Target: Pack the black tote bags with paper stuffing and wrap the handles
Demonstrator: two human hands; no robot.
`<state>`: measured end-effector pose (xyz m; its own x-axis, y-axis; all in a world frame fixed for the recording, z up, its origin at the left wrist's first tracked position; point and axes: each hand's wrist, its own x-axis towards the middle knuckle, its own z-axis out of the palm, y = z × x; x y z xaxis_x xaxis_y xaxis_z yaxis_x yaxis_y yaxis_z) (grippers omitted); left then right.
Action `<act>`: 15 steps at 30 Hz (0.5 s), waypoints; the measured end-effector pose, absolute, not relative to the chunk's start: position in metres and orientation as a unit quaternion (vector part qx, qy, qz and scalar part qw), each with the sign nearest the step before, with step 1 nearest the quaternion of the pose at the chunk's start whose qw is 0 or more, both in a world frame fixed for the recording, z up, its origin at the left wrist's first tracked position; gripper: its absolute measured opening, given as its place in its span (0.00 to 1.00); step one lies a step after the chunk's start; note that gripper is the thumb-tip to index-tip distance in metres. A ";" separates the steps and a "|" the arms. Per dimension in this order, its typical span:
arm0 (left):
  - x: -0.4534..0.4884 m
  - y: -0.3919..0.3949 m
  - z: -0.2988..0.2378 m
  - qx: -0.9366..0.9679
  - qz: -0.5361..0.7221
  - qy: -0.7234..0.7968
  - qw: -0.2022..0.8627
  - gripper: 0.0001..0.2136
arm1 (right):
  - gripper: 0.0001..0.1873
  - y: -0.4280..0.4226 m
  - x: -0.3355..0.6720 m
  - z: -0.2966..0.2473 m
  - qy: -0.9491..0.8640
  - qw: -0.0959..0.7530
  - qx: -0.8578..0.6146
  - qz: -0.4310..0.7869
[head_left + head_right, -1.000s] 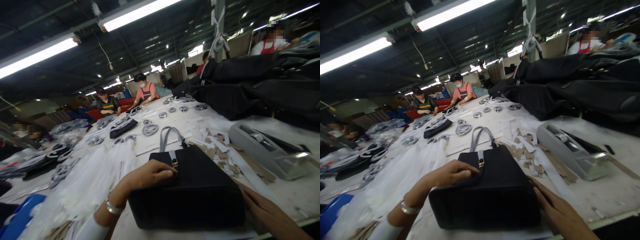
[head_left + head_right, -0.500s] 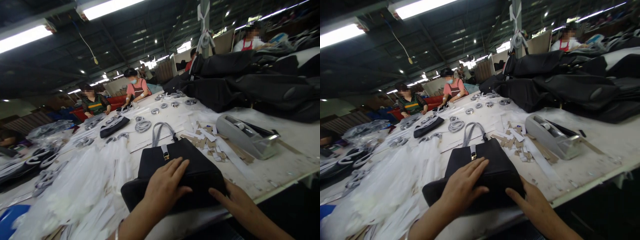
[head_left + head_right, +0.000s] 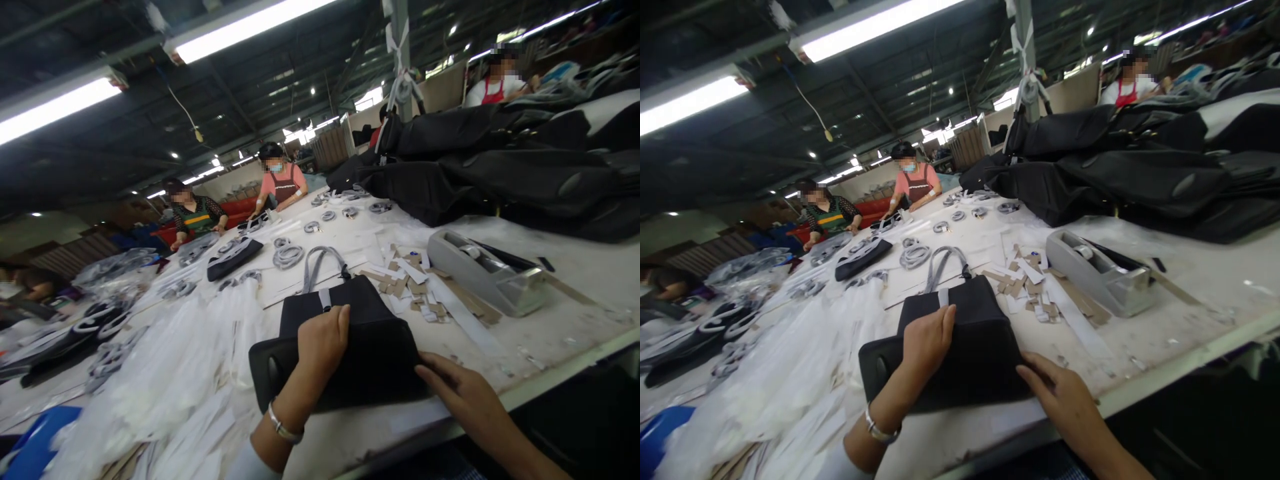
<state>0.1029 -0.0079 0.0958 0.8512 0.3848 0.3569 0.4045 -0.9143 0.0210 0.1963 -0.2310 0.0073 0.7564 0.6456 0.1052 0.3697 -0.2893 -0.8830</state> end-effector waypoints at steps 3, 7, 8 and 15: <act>0.105 -0.038 0.087 -0.962 -0.263 -0.078 0.015 0.17 | 0.21 -0.226 0.193 -0.007 -0.333 0.509 -0.789 0.087; 0.136 -0.085 0.076 -0.960 -0.260 0.093 0.043 0.21 | 0.14 -0.221 0.196 -0.015 -0.330 0.502 -0.796 0.073; 0.144 -0.090 0.075 -0.961 -0.246 0.117 0.047 0.21 | 0.13 -0.221 0.198 -0.016 -0.326 0.501 -0.798 0.075; 0.148 -0.048 0.112 -0.990 -0.081 -0.074 -0.083 0.25 | 0.12 -0.227 0.201 -0.031 -0.383 0.516 -0.766 0.015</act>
<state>0.1479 -0.0480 0.1116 0.9759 0.1609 0.1472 0.1341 -0.9751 0.1767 0.2009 -0.2274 -0.0313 0.7054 0.6032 0.3721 0.5717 -0.1739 -0.8018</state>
